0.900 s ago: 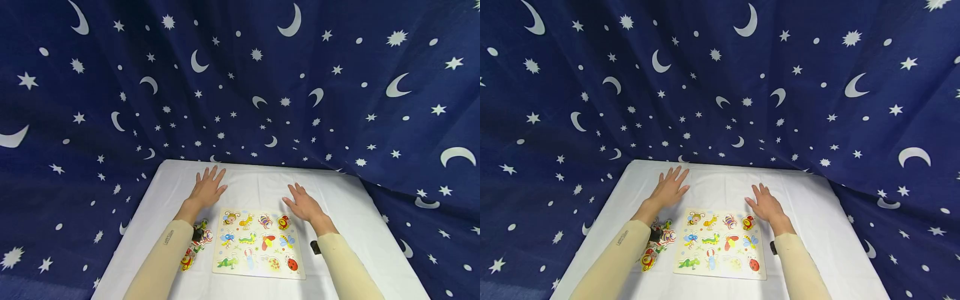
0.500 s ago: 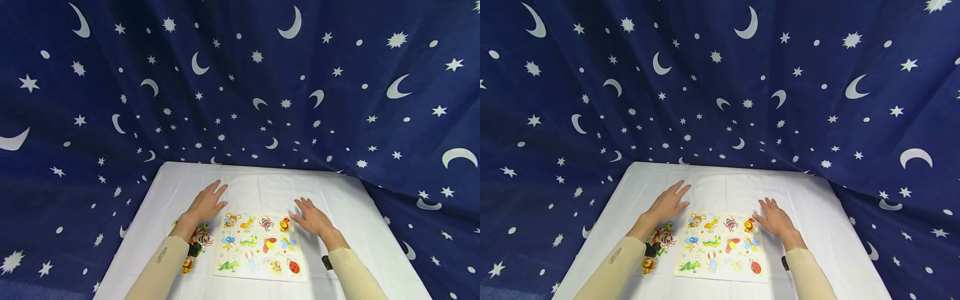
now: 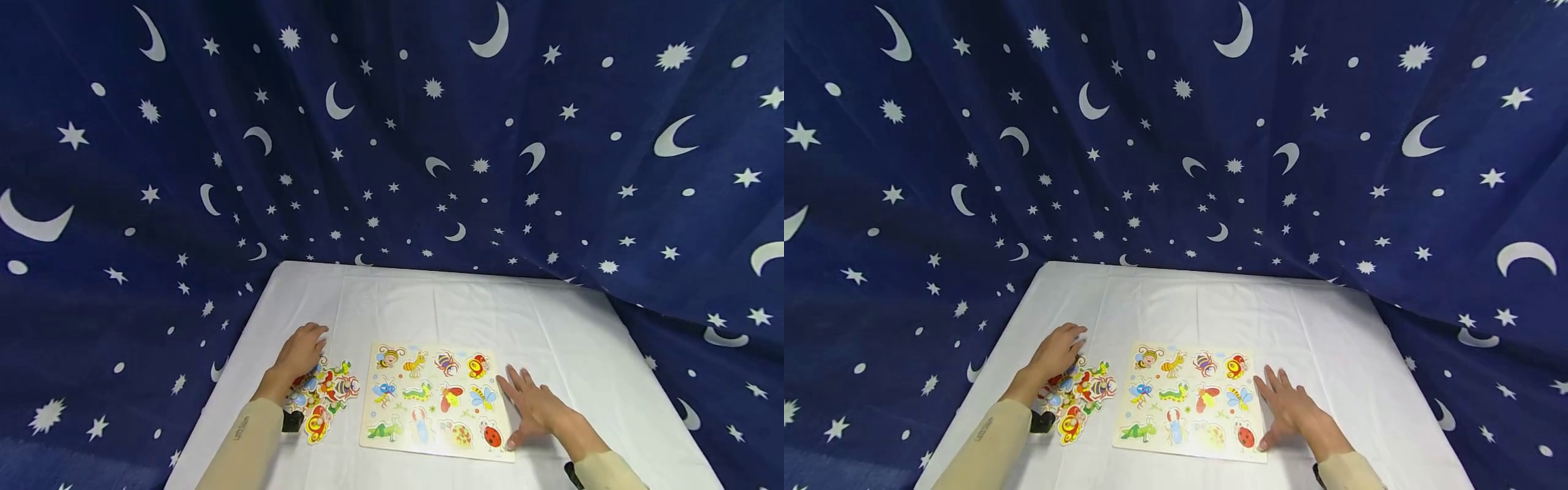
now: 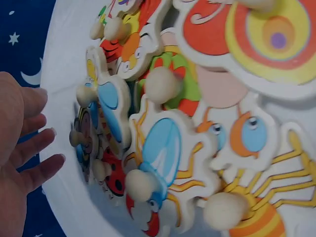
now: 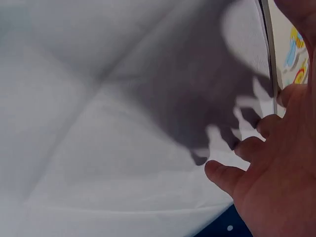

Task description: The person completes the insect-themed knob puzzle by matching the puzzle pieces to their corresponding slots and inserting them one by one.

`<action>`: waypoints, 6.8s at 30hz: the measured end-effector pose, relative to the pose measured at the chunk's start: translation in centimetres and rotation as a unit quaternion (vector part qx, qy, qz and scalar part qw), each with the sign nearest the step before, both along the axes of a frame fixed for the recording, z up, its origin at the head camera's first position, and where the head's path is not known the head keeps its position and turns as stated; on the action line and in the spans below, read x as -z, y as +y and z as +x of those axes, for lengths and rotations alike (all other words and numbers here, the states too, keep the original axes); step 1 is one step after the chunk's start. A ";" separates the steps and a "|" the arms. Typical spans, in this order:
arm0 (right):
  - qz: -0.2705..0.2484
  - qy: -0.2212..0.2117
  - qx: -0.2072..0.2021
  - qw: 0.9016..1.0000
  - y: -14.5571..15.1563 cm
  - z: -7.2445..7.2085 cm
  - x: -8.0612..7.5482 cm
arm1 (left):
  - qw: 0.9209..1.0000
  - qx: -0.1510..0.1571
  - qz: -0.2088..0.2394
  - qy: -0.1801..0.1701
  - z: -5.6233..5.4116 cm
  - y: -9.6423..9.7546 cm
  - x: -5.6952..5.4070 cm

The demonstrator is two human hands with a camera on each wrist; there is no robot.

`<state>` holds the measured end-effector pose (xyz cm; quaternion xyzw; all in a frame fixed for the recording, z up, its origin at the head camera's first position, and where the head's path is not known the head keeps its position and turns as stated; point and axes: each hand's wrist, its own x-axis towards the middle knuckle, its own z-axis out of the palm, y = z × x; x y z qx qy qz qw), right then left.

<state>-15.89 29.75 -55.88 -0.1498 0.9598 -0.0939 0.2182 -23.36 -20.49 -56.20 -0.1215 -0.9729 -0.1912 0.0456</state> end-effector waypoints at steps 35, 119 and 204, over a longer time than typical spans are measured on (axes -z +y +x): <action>-0.010 0.008 0.003 1.000 -0.2 1.3 0.9 | 0.983 -0.081 -0.146 -0.082 0.6 0.7 -0.6; -0.022 0.009 0.014 1.000 -0.3 1.5 0.8 | 0.971 -0.126 -0.143 -0.141 1.4 7.3 -1.0; -0.034 0.011 0.027 0.999 0.1 1.6 1.3 | 0.973 0.156 -0.156 0.064 5.7 18.2 2.8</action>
